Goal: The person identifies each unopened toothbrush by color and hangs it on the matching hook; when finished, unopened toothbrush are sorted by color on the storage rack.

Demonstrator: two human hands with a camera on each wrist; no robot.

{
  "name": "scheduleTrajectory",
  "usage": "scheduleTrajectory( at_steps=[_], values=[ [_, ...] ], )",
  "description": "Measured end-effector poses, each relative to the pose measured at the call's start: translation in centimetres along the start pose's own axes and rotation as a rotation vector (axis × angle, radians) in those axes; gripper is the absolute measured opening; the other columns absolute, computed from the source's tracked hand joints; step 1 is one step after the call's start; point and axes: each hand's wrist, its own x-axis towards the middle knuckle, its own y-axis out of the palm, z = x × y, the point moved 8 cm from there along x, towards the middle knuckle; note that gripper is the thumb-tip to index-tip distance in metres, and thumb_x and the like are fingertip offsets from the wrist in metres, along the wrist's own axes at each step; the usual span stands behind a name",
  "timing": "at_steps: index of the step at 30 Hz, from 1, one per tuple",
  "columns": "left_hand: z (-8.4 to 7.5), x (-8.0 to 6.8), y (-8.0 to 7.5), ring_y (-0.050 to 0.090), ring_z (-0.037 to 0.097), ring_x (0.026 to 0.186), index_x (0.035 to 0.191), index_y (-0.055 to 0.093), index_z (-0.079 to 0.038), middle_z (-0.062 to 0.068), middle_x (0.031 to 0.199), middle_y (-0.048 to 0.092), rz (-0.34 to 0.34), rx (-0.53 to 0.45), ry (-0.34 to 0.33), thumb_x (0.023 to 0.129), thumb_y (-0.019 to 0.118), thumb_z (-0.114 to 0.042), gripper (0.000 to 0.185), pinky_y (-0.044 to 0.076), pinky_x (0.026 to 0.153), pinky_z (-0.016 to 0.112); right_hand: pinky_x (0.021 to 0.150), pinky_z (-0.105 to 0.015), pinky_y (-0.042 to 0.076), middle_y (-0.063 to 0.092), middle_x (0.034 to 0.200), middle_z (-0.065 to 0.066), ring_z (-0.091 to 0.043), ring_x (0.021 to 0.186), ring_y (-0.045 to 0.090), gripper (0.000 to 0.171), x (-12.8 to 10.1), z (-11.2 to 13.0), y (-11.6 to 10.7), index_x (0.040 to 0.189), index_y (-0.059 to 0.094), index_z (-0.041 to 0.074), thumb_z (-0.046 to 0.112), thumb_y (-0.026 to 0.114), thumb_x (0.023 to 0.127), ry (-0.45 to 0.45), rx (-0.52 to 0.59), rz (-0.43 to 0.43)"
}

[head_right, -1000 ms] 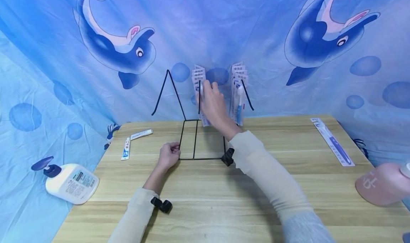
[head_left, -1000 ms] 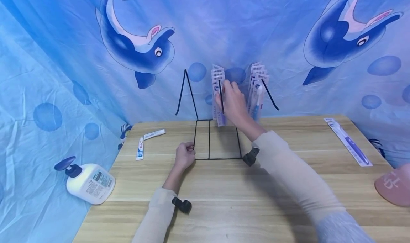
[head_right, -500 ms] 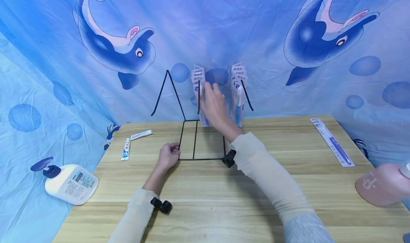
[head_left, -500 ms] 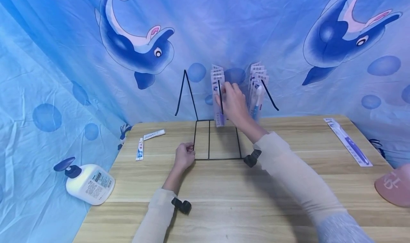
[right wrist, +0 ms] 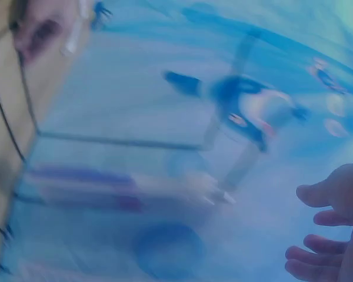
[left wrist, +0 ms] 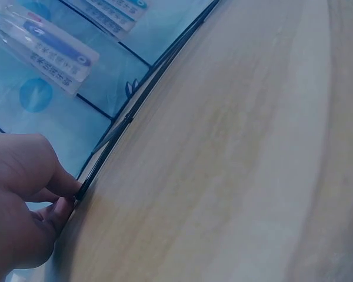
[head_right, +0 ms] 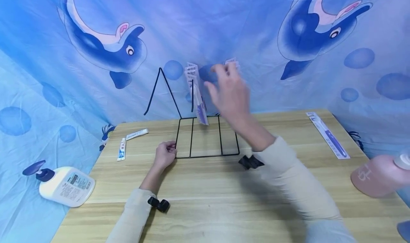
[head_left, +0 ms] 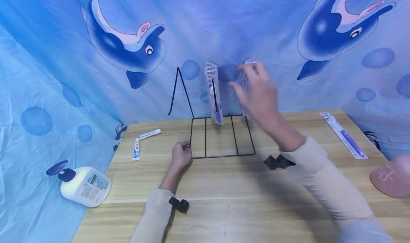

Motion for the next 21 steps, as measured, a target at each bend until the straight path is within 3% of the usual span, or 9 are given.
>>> scheduleTrajectory(
  at_steps=[4, 6, 9, 13, 17, 19, 21],
  values=[
    [0.1, 0.1, -0.4, 0.059, 0.027, 0.087, 0.119, 0.063, 0.014, 0.018, 0.096, 0.061, -0.010, 0.002, 0.005, 0.080, 0.059, 0.014, 0.039, 0.056, 0.076, 0.028, 0.074, -0.042, 0.048, 0.063, 0.110, -0.019, -0.032, 0.093, 0.062, 0.038, 1.3, -4.0, -4.7, 0.120, 0.064, 0.002, 0.028, 0.070, 0.092, 0.052, -0.056, -0.107],
    [0.1, 0.2, -0.6, 0.060, 0.027, 0.087, 0.120, 0.062, 0.014, 0.018, 0.096, 0.061, -0.014, 0.001, 0.004, 0.080, 0.059, 0.014, 0.040, 0.056, 0.077, 0.029, 0.081, -0.045, 0.044, 0.062, 0.112, -0.022, -0.036, 0.101, 0.059, 0.043, 1.7, -7.8, -6.1, 0.124, 0.062, 0.001, 0.032, 0.068, 0.094, 0.118, -0.104, -0.130],
    [0.1, 0.2, -1.0, 0.060, 0.028, 0.088, 0.120, 0.063, 0.013, 0.018, 0.096, 0.062, -0.021, 0.011, -0.003, 0.080, 0.059, 0.013, 0.040, 0.056, 0.078, 0.032, 0.081, -0.048, 0.040, 0.058, 0.119, -0.025, -0.041, 0.107, 0.055, 0.052, 1.8, -14.9, -6.8, 0.132, 0.055, 0.000, 0.038, 0.061, 0.096, 0.266, -0.179, -0.085],
    [0.3, 0.2, -1.2, 0.060, 0.027, 0.087, 0.119, 0.063, 0.013, 0.017, 0.096, 0.061, -0.029, 0.021, -0.010, 0.080, 0.059, 0.013, 0.039, 0.056, 0.077, 0.031, 0.089, -0.057, 0.037, 0.050, 0.129, -0.032, -0.048, 0.116, 0.047, 0.062, 0.5, -24.1, -6.0, 0.139, 0.045, -0.006, 0.040, 0.053, 0.098, 0.429, -0.204, 0.047],
    [0.3, 0.2, -0.8, 0.059, 0.026, 0.086, 0.119, 0.063, 0.014, 0.017, 0.095, 0.062, -0.015, 0.001, -0.018, 0.080, 0.058, 0.014, 0.039, 0.056, 0.075, 0.028, 0.093, -0.062, 0.040, 0.043, 0.134, -0.039, -0.055, 0.118, 0.043, 0.074, -2.5, -31.4, -4.7, 0.143, 0.036, -0.012, 0.044, 0.050, 0.098, 0.572, -0.239, 0.255],
    [0.2, 0.2, -0.5, 0.059, 0.026, 0.086, 0.118, 0.063, 0.014, 0.017, 0.095, 0.062, -0.006, -0.003, -0.019, 0.080, 0.058, 0.015, 0.039, 0.056, 0.075, 0.027, 0.081, -0.060, 0.049, 0.045, 0.129, -0.042, -0.055, 0.107, 0.050, 0.075, -4.5, -34.4, -4.2, 0.138, 0.039, -0.016, 0.045, 0.052, 0.097, 0.622, -0.276, 0.373],
    [0.0, 0.2, -0.3, 0.060, 0.025, 0.086, 0.117, 0.064, 0.013, 0.016, 0.094, 0.063, -0.005, -0.001, -0.017, 0.080, 0.059, 0.014, 0.038, 0.056, 0.075, 0.028, 0.062, -0.052, 0.052, 0.056, 0.107, -0.038, -0.049, 0.085, 0.057, 0.065, -6.5, -36.8, -3.9, 0.120, 0.052, -0.016, 0.045, 0.054, 0.096, 0.640, -0.308, 0.455]
  ],
)
